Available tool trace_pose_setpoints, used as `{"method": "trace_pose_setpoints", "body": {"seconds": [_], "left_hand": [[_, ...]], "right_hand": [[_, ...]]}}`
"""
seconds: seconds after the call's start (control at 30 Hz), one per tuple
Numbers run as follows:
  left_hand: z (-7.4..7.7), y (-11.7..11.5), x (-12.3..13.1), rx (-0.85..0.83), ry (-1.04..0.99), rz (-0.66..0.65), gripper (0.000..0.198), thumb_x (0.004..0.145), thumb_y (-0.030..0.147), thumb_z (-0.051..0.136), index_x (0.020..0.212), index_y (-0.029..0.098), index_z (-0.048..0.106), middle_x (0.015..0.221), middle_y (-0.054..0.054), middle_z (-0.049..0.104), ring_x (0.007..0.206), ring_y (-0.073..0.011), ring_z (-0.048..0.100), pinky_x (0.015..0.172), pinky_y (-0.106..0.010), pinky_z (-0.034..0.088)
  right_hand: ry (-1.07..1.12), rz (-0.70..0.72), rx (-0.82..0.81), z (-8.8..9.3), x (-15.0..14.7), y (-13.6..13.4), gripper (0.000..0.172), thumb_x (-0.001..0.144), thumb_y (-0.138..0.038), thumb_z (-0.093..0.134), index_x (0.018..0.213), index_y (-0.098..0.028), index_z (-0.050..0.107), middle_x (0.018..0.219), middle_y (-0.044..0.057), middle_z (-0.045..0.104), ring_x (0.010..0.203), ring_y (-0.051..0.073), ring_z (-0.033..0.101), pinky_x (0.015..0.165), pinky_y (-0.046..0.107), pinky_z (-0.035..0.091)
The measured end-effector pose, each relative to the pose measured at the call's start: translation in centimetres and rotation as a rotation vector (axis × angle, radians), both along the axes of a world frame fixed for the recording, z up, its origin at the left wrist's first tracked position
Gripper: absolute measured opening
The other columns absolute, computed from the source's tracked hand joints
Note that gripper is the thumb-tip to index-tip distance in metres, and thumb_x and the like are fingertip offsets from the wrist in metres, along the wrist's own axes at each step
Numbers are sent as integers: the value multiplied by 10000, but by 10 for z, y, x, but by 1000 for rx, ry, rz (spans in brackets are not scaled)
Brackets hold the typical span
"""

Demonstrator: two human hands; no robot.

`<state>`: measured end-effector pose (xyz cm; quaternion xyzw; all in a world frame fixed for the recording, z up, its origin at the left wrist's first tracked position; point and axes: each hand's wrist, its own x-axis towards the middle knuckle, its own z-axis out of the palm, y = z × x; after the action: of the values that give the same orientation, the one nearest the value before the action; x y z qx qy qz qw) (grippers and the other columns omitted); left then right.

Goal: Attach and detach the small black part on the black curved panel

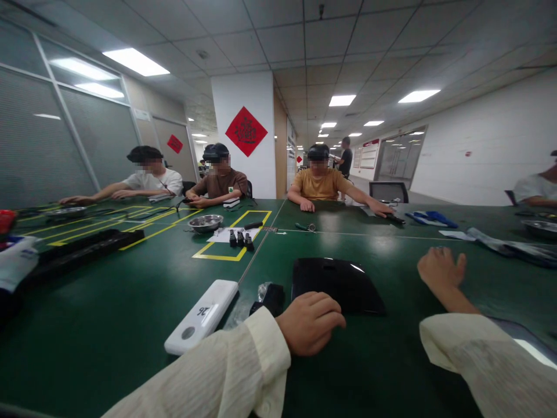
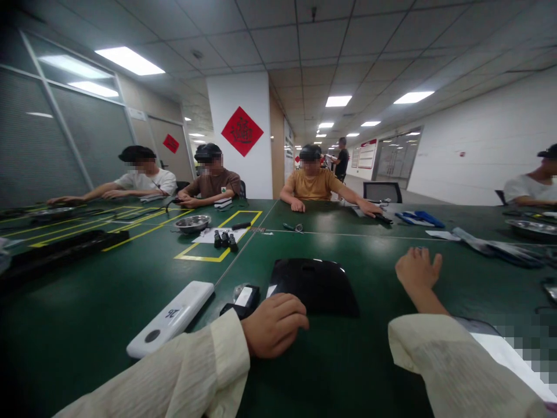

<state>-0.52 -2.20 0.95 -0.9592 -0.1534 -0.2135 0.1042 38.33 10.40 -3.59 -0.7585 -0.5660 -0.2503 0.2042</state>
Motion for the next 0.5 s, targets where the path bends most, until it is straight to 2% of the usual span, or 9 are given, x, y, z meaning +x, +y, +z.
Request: {"method": "trace_pose_setpoints", "body": {"seconds": [0.03, 0.13, 0.23, 0.4, 0.5], "left_hand": [[1, 1, -1, -7, -3, 12, 231, 756, 153, 432, 980, 188, 473, 1010, -31, 546, 927, -140, 482, 787, -280, 396], [3, 1, -3, -7, -2, 4, 226, 748, 145, 429, 965, 186, 473, 983, -32, 555, 911, -143, 484, 777, -283, 395], [5, -1, -1, 12, 9, -38, 210, 755, 144, 417, 954, 179, 477, 969, -39, 568, 901, -149, 487, 764, -287, 392], [6, -8, 4, 55, 60, -106, 192, 789, 158, 398, 960, 181, 483, 957, -36, 580, 862, -144, 497, 725, -286, 387], [7, -12, 7, 102, 68, -137, 182, 801, 162, 393, 956, 182, 486, 945, -27, 585, 835, -136, 500, 695, -283, 383]], "right_hand": [[-22, 39, 0, 1, -16, -3, 457, 818, -168, 253, 1102, 6, 566, 1171, 240, 515, 1200, 309, 350, 989, 534, 132], [-102, 270, -40, -1, -66, -14, 472, 855, -208, 231, 1187, -19, 508, 1256, 168, 484, 1236, 252, 335, 1047, 475, 107], [1, 447, -100, -6, -99, -23, 486, 878, -242, 199, 1215, -52, 492, 1281, 136, 469, 1258, 228, 321, 1057, 458, 148], [329, 585, -358, -13, -113, -29, 455, 867, -257, 251, 1184, -91, 533, 1270, 125, 481, 1262, 227, 323, 1058, 452, 177], [491, 593, -392, -15, -113, -29, 435, 857, -261, 302, 1187, -94, 530, 1285, 120, 462, 1257, 221, 333, 1070, 434, 152]]}}
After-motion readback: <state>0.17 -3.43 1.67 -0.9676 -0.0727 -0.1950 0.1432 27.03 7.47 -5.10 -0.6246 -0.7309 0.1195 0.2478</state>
